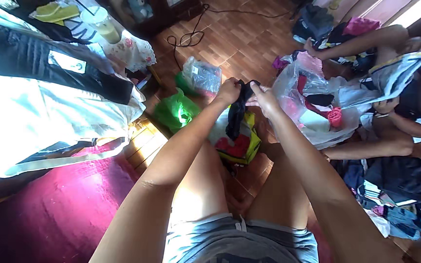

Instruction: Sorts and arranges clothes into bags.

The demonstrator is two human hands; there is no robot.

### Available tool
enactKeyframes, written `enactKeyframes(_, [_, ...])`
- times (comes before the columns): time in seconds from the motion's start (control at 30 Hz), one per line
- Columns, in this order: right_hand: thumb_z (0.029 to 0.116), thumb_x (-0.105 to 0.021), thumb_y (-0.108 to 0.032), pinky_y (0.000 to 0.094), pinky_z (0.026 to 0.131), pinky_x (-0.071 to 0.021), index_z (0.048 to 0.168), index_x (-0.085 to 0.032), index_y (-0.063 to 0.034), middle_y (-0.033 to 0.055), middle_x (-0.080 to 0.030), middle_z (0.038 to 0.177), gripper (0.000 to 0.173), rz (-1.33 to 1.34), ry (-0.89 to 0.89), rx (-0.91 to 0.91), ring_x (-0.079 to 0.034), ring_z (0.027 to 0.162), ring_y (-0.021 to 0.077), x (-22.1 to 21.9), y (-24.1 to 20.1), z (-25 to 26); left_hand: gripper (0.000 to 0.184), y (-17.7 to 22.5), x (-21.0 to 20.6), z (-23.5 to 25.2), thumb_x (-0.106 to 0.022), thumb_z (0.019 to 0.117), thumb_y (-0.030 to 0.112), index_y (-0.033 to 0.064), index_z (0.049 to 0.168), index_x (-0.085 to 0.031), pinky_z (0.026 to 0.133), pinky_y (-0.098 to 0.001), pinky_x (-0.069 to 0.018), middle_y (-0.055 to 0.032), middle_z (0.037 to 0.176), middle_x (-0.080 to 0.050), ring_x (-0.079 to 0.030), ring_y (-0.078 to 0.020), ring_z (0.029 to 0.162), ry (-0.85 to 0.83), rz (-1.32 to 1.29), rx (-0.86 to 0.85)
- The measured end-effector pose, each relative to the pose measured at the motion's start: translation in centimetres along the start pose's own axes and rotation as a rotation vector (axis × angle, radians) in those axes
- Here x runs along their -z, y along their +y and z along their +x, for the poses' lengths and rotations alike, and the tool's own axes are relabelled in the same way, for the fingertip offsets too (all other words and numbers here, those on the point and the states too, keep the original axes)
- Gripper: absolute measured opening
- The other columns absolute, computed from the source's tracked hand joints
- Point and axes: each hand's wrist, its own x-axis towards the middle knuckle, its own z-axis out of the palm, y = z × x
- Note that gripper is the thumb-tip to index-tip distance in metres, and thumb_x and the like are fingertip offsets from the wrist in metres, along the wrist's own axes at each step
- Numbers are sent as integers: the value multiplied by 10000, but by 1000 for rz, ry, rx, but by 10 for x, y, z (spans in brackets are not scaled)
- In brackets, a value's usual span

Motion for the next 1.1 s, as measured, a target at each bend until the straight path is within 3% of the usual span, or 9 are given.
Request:
enactKeyframes(0.17, [1124, -387, -341, 330, 819, -586, 1312, -520, 103, 219, -614, 1146, 501, -3, -53, 11, -686, 877, 192, 4, 7, -1, 594, -1, -13, -2, -710, 958, 138, -35, 1438, -406, 1017, -514, -497, -252, 1227, -658, -654, -347, 1142, -33, -4, -32])
enactKeyframes(0.37, [1054, -407, -69, 356, 848, -593, 1463, -438, 25, 204, -521, 1373, 421, 113, -83, 231, -676, 999, 202, 9, 40, -11, 447, -7, -18, 4, -653, 969, 65, -26, 1376, -493, 1001, -530, -501, -239, 1197, -686, -671, -356, 1122, 81, 10, -44])
enactKeyframes(0.43, [992, -456, 3, 380, 783, -608, 1524, -333, -10, 217, -462, 1433, 546, 67, -22, 198, -690, 963, 237, 12, 62, -11, 425, -7, -19, 4, -646, 973, 56, -30, 1364, -502, 995, -511, -507, -230, 1185, -693, -679, -337, 1106, 95, -40, -49])
enactKeyframes(0.53, [907, -699, -34, 541, 800, -591, 1632, -121, -92, 285, -375, 1540, 929, -106, -64, 7, -629, 1129, 430, 10, 89, -10, 427, -3, -19, 4, -650, 965, 44, -17, 1361, -500, 965, -494, -517, -220, 1153, -694, -684, -314, 1057, 109, -86, -57])
enactKeyframes(0.67, [780, -905, -271, 601, 979, -497, 1649, -24, -108, 346, -290, 1579, 1247, -340, -32, -77, -503, 1303, 493, -3, 110, -1, 475, 14, -15, -7, -644, 971, 27, 8, 1411, -466, 961, -460, -525, -207, 1181, -686, -682, -281, 1062, 84, -178, -105])
enactKeyframes(0.73, [784, -904, -276, 589, 1169, -346, 1627, -151, -37, 335, -356, 1555, 1156, -330, 31, -47, -397, 1432, 459, -7, 119, 4, 508, 22, -12, -19, -634, 969, -2, 19, 1442, -450, 924, -403, -546, -203, 1182, -679, -688, -235, 1016, 76, -291, -160])
enactKeyframes(0.87, [987, -702, -276, 569, 1127, -383, 1409, -544, 40, 295, -556, 1406, 550, -195, 146, -162, -510, 1346, 410, -7, 111, 7, 479, 14, 7, -42, -602, 977, -17, 64, 1436, -495, 851, -346, -582, -144, 1233, -659, -686, -158, 980, 94, -502, -231])
enactKeyframes(1.0, [1101, -471, -231, 551, 995, -500, 1509, -411, -25, 253, -443, 1501, 461, 233, 202, -379, -520, 1299, 392, -2, 95, 9, 344, -55, 25, -35, -610, 984, 22, 18, 1326, -572, 870, -406, -568, -144, 1206, -640, -652, -198, 1015, 263, -494, -69])
enactKeyframes(1.1, [1108, -386, -102, 528, 935, -546, 1535, -358, -36, 259, -415, 1506, 433, 396, 217, -359, -554, 1253, 384, -5, 81, 5, 414, -110, 21, -27, -625, 990, 26, -16, 1389, -521, 969, -475, -525, -232, 1290, -612, -631, -300, 1122, 227, -332, 121])
